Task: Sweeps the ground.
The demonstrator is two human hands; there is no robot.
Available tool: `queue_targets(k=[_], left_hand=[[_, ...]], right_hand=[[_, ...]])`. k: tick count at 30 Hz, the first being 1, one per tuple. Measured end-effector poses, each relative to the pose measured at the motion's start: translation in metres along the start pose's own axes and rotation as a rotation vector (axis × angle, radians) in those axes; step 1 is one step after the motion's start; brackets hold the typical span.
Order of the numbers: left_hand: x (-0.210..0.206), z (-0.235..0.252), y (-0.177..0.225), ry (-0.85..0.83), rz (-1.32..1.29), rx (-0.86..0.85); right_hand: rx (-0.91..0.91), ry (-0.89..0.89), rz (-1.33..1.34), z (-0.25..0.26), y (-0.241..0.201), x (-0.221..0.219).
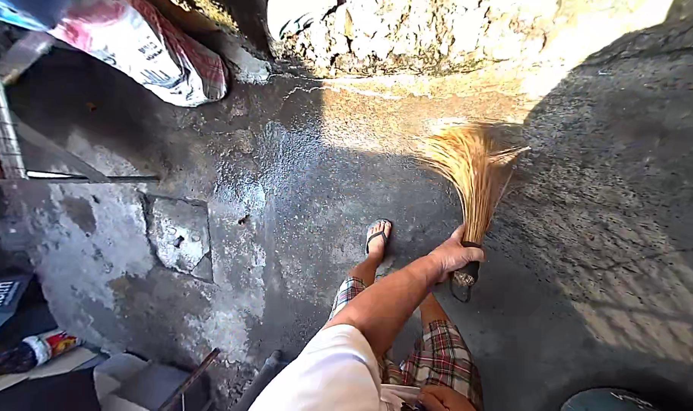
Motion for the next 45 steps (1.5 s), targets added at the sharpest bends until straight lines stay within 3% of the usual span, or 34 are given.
queue_targets(k=[3,5,8,11,13,15,16,20,22,24,26,28,30,33,35,38,41,43,45], left_hand=[[0.095,-0.082,0.006,0.097,0.046,-0.071],[0.178,-0.16,0.015,0.299,0.146,-0.061],[0.286,-0.241,0.032,0.641,0.141,-0.02],[0.366,-0.24,0.04,0.909,-0.094,-0.021],[0.392,-0.194,0.047,1.062,-0.302,-0.128],[0.376,-0.123,0.04,1.03,-0.346,-0.159],[0.354,-0.085,0.03,0.927,-0.229,-0.124],[0.198,0.033,-0.024,0.203,0.587,0.203],[0.137,0.046,-0.03,-0.066,0.663,0.178],[0.122,0.027,-0.014,-0.092,0.569,0.09],[0.138,-0.014,0.009,-0.015,0.5,0.03],[0.156,-0.063,0.022,0.08,0.513,0.022],[0.154,-0.108,0.035,0.177,0.567,0.03],[0.117,-0.154,0.042,0.264,0.638,-0.09],[0.085,-0.166,0.037,0.273,0.623,-0.25],[0.036,-0.175,0.038,0.302,0.818,-0.282],[-0.051,-0.168,0.032,-0.038,0.942,-0.501],[-0.1,-0.156,0.012,-0.418,0.865,-0.391],[-0.126,-0.15,-0.014,-0.67,0.723,-0.203]], right_hand=[[0.021,-0.015,0.001,0.005,-0.007,0.0],[-0.038,-0.137,-0.057,0.003,-0.043,0.012],[-0.044,-0.15,-0.099,0.013,-0.065,0.015],[-0.031,-0.201,-0.125,0.033,-0.065,0.001],[-0.04,-0.225,-0.132,0.043,-0.066,-0.002],[-0.084,-0.264,-0.137,0.046,-0.072,-0.002],[-0.107,-0.272,-0.145,0.048,-0.074,-0.003],[-0.066,-0.145,-0.162,0.053,-0.067,0.0],[-0.133,-0.202,-0.183,0.042,-0.084,0.01],[-0.204,-0.248,-0.203,0.032,-0.1,0.019],[-0.199,-0.147,-0.142,0.026,-0.099,0.03],[-0.173,0.084,0.091,0.028,-0.095,0.047],[-0.162,0.178,0.471,0.036,-0.108,0.075],[-0.033,0.056,0.751,0.069,-0.152,0.118],[0.105,-0.012,0.803,0.089,-0.177,0.143],[0.192,-0.027,0.765,0.091,-0.182,0.188],[0.061,0.19,0.448,0.083,-0.147,0.271],[-0.084,0.359,-0.002,0.068,-0.096,0.342],[-0.239,0.526,-0.225,0.03,-0.017,0.424]])
Point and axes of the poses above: each hand's wrist, its own z-axis towards the middle knuckle, its own x-axis out of the back of the hand, y = z × x, the point moved 8 cm from there along z, towards the middle knuckle, and after that the axes turned 11 degrees about -x, right-handed, at the moved point
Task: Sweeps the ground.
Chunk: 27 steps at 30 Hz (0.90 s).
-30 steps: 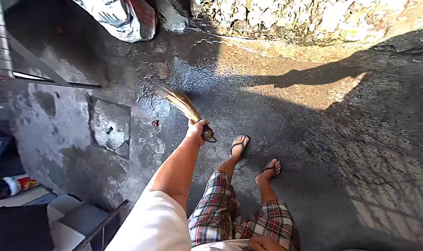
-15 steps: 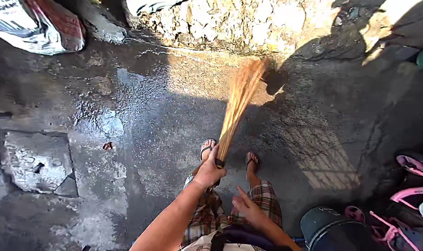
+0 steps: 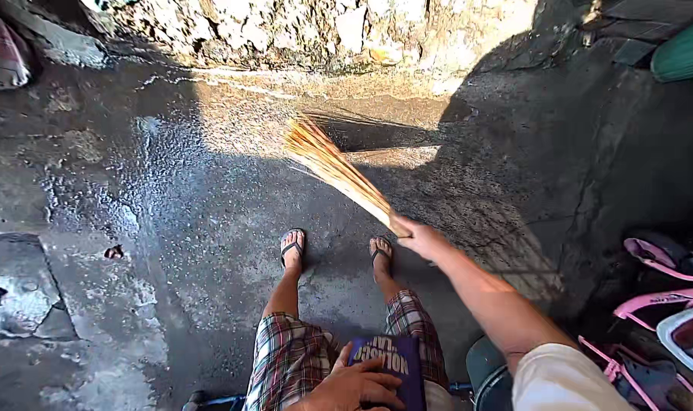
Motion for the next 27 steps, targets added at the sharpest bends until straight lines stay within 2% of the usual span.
queue_targets(k=[1,3,4,6,7,9,11,15,17,19,23,25,27], left_hand=[[-0.012,0.005,-0.007,-0.07,-0.112,0.031],[-0.028,0.008,-0.021,-0.104,-0.286,0.052],[-0.029,0.011,-0.023,-0.096,-0.324,0.04],[-0.028,0.017,-0.017,-0.083,-0.32,0.019],[-0.026,0.02,-0.011,-0.077,-0.301,0.007],[-0.021,0.027,0.001,-0.075,-0.268,-0.006],[-0.021,0.028,0.011,-0.08,-0.264,0.013],[-0.023,0.031,0.022,-0.085,-0.236,0.014],[-0.023,0.032,0.021,-0.089,-0.207,0.005],[-0.026,0.027,0.013,-0.074,-0.206,0.001],[-0.032,0.003,-0.007,-0.002,-0.266,0.024],[-0.035,-0.012,-0.013,0.032,-0.315,0.024],[-0.034,-0.023,-0.013,0.068,-0.334,0.003]], right_hand=[[-0.099,0.086,-0.044,0.007,0.061,0.039],[-0.333,0.248,-0.04,-0.001,0.179,0.111],[-0.442,0.315,-0.008,-0.014,0.221,0.139],[-0.559,0.426,0.125,-0.047,0.262,0.17],[-0.568,0.482,0.192,-0.063,0.264,0.175],[-0.509,0.562,0.297,-0.085,0.243,0.17],[-0.406,0.495,0.304,-0.102,0.203,0.14],[-0.173,0.162,-0.118,-0.106,0.107,0.072],[-0.106,0.087,-0.31,-0.092,0.084,0.063],[-0.168,0.085,-0.373,-0.071,0.101,0.082],[-0.498,0.335,-0.137,-0.048,0.217,0.156],[-0.56,0.478,0.075,-0.061,0.224,0.165],[-0.485,0.578,0.326,-0.078,0.186,0.148]])
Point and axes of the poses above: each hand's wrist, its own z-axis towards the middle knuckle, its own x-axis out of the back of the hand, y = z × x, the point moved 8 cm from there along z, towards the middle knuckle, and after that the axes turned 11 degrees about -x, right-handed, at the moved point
